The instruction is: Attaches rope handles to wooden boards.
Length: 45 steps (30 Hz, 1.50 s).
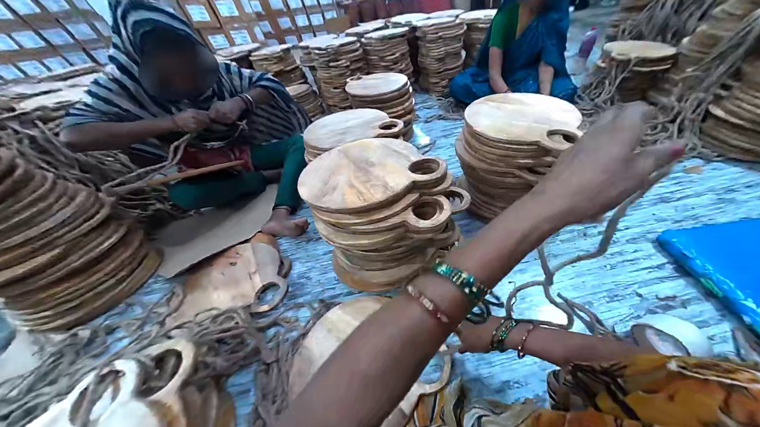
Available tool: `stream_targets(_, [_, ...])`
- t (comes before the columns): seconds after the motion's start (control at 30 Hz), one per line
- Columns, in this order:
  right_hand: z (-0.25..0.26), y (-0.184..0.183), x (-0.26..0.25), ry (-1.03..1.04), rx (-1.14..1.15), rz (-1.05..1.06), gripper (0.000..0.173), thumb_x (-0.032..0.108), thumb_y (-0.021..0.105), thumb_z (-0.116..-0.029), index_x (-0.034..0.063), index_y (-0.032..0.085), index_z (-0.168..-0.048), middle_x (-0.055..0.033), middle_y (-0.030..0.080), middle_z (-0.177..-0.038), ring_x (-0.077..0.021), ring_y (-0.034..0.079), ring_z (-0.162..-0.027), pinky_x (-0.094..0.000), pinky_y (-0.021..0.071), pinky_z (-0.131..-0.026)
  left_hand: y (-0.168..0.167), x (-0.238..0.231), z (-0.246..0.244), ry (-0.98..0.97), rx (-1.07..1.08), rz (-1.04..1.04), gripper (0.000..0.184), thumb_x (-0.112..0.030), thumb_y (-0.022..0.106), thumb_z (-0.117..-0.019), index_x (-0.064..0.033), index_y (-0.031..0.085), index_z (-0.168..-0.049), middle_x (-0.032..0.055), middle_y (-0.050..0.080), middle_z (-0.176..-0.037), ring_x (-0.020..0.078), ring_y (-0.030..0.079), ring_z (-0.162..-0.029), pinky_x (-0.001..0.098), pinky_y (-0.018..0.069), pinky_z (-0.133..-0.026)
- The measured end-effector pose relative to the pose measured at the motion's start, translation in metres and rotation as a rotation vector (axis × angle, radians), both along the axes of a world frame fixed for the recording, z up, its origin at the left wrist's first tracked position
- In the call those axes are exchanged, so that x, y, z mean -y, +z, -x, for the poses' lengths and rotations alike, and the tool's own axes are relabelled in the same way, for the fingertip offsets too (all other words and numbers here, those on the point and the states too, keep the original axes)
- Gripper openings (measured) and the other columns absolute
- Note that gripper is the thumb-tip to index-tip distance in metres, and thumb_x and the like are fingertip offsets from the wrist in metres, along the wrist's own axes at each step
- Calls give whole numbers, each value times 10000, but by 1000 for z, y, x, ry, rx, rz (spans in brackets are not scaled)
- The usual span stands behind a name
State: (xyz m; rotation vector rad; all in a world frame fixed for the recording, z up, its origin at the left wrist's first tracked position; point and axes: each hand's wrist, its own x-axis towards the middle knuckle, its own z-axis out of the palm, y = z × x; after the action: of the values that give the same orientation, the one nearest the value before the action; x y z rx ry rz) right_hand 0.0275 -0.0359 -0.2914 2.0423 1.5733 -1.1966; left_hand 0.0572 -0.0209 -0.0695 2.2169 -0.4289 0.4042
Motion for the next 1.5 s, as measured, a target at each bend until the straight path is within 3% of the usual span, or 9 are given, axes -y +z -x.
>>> stream_targets(0.13, [-23,-35,14,-90,-128,-73,460,251,471,-1100,-180,625,-1137,-390,614,-1194,-538,583,-1182,-692,413,-986,-98,-31,55,226,-399,308,472,-139,489,-1078,7,384,-1514,219,483,-1509,315,541,-1328,446,454,-1081])
stream_targets(0.27, [-29,-41,24,-144,-240,-108,438,236,473,-1102,-168,625,-1177,-380,617,-1216,-531,576,-1202,-679,397,-1016,-261,-66,123,733,-731,685,388,-95,405,-1094,145,443,-1398,318,520,-1376,354,568,-1212,449,456,-1043])
stream_targets(0.4, [-38,-50,20,-100,-349,-135,410,185,424,-1116,-160,633,-1188,-355,641,-1165,-489,611,-1116,-623,408,-1005,-318,-51,181,1002,-874,852,385,-82,335,-1107,189,415,-1369,313,543,-1255,275,562,-1065,372,456,-965])
stream_targets(0.57, [-33,-39,9,-14,-389,-180,409,165,399,-1122,-169,629,-1177,-354,641,-1148,-474,611,-1097,-594,409,-1001,-318,-47,165,907,-963,794,393,-171,306,-1127,118,554,-1223,162,581,-1011,184,548,-874,340,464,-813])
stream_targets(0.63, [-32,-30,7,-10,-393,-204,412,169,404,-1121,-172,634,-1152,-356,640,-1133,-478,609,-1091,-600,410,-988,-314,-50,162,877,-1024,871,478,-246,262,-1142,115,548,-1268,190,596,-1053,221,547,-911,389,461,-865])
stream_targets(0.77, [-30,1,8,-31,-424,-210,408,160,384,-1123,-156,642,-1150,-315,641,-1045,-386,597,-941,-539,431,-900,-310,-55,167,795,-1045,1061,513,-325,223,-1142,51,570,-1175,86,609,-893,144,587,-759,314,505,-725])
stream_targets(1.07, [-34,113,38,-74,-569,-484,346,197,439,-1100,-27,678,-987,20,522,-683,-11,414,-561,-210,358,-549,-161,-78,210,625,-732,1238,395,-150,194,-1112,-63,551,-969,-12,632,-706,61,622,-581,195,547,-579])
stream_targets(1.2, [-23,147,40,1,-673,-625,330,195,449,-1087,-6,675,-955,94,499,-652,71,390,-551,-137,319,-522,-103,-78,229,604,-617,1353,455,-196,128,-1114,-63,549,-1004,-6,643,-748,31,595,-553,147,507,-516])
stream_targets(1.5, [-71,164,72,-231,-703,-657,288,164,471,-1027,122,723,-895,176,492,-545,108,364,-438,-99,282,-411,-88,-50,198,350,-559,1442,495,-223,104,-1115,-66,547,-960,-19,618,-791,-8,543,-542,114,477,-512])
